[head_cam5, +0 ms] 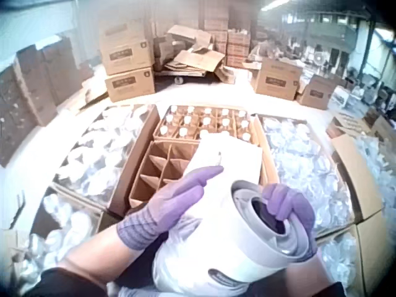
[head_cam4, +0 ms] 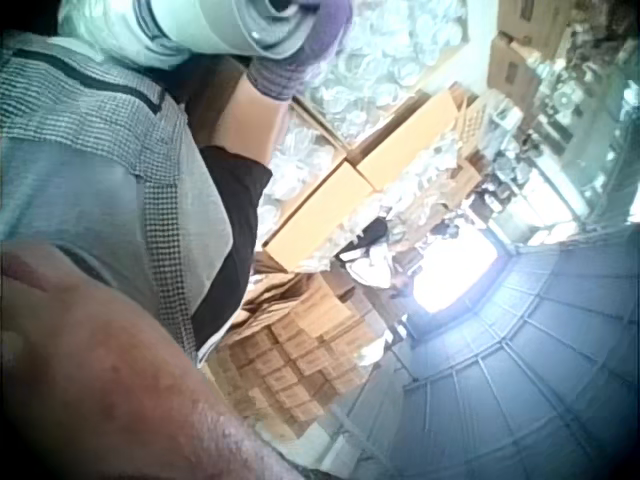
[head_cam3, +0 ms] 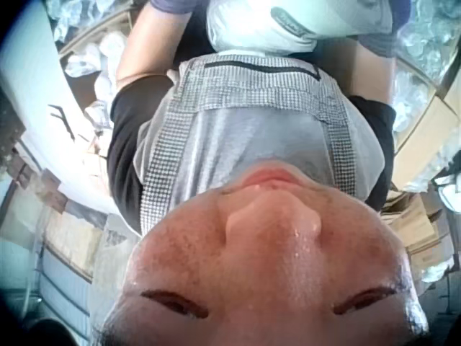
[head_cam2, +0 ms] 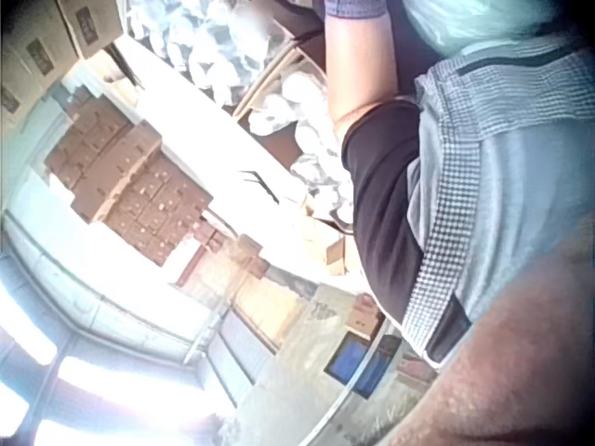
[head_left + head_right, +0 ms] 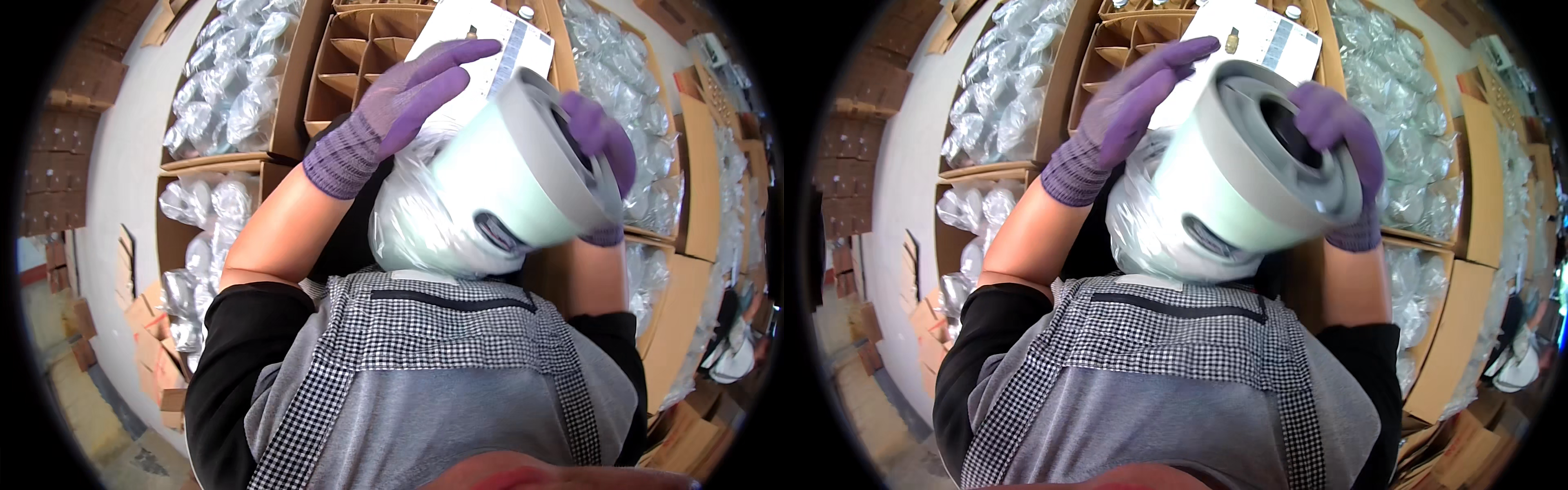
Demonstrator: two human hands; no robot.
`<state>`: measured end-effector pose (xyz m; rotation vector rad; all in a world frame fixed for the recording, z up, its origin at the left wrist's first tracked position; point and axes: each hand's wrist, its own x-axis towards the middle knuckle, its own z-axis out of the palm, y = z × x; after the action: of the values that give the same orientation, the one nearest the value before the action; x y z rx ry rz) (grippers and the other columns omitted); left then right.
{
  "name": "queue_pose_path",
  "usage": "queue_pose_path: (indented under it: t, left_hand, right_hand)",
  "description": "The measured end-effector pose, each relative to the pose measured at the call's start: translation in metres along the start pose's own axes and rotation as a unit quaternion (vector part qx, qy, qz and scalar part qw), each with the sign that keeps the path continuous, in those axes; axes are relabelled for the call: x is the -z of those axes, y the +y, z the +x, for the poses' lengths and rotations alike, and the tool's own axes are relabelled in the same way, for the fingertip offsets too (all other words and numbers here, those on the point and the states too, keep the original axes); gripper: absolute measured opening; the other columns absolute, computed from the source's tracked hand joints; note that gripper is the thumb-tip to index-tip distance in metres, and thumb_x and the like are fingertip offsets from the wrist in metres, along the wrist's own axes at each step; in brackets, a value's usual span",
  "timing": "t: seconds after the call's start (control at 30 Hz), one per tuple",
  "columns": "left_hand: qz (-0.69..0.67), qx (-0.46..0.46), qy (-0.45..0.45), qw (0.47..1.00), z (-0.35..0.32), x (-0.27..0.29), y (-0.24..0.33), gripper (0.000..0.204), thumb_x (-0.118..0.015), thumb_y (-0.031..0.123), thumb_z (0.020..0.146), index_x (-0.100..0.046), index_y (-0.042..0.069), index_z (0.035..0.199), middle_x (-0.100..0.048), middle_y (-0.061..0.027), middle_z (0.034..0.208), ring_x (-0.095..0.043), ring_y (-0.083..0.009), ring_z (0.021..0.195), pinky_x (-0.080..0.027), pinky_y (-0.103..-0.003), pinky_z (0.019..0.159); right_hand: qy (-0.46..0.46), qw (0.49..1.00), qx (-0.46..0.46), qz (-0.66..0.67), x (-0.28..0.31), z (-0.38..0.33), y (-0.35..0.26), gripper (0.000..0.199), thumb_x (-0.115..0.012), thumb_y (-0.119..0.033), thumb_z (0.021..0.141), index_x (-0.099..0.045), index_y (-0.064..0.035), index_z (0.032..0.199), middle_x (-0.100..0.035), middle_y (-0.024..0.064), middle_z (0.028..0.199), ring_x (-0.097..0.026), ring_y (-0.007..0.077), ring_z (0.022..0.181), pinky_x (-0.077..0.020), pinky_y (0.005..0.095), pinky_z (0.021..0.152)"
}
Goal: The person removes a cylindrical unit from a box, inserts a spherical metal component into it, attaches a circular lid, and uses a tool to apply and smooth out product labels on the exterior.
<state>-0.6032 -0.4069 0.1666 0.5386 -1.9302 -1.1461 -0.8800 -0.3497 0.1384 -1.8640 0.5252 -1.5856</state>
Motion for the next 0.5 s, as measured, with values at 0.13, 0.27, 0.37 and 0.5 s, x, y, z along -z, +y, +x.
queue_pose_path:
  t: [0.13,0.27,0.37,0.5]
  left_hand:
    - [0.106,0.203,-0.138,0.963,-0.057,-0.063,-0.089,0.056,-0.055,0.047,0.103,-0.06,0.004,0.138,-0.061,-0.0132,0.126,-0.058,-0.0237,0.121,-0.041,-0.036,0.113]
    - [0.085,0.108,-0.252,0.958,-0.043,-0.072,-0.064,0.053,-0.06,0.053,0.099,-0.068,0.008,0.125,-0.062,-0.0123,0.115,-0.061,-0.021,0.114,-0.047,-0.034,0.103]
    - [0.087,0.301,-0.194,0.93,-0.047,-0.067,-0.016,0.051,-0.062,0.055,0.097,-0.071,0.007,0.111,-0.067,-0.0091,0.09,-0.066,-0.0169,0.093,-0.052,-0.034,0.088]
    - [0.132,0.22,-0.097,0.962,-0.072,-0.054,-0.003,0.044,-0.066,0.05,0.097,-0.072,0.007,0.102,-0.067,-0.008,0.083,-0.066,-0.0171,0.078,-0.052,-0.034,0.074]
  right_hand:
    - [-0.024,0.98,-0.189,-0.061,0.023,-0.008,-0.095,0.029,-0.07,-0.027,0.089,-0.066,-0.0002,0.099,-0.062,0.0124,0.098,-0.057,0.0298,0.108,-0.043,0.0443,0.1]
    - [-0.146,0.866,-0.317,-0.358,0.04,-0.018,-0.184,0.042,-0.076,-0.019,0.082,-0.066,0.0044,0.116,-0.066,0.017,0.113,-0.061,0.0318,0.109,-0.0455,0.0415,0.1]
    - [-0.233,0.804,-0.326,-0.44,0.038,-0.023,-0.218,0.043,-0.074,-0.02,0.087,-0.066,0.0041,0.122,-0.068,0.0167,0.121,-0.064,0.0284,0.112,-0.0477,0.0406,0.1]
    - [-0.071,0.781,-0.423,-0.454,0.008,-0.044,-0.228,0.039,-0.07,-0.017,0.093,-0.065,0.003,0.125,-0.071,0.0133,0.117,-0.067,0.0191,0.104,-0.0517,0.0321,0.092]
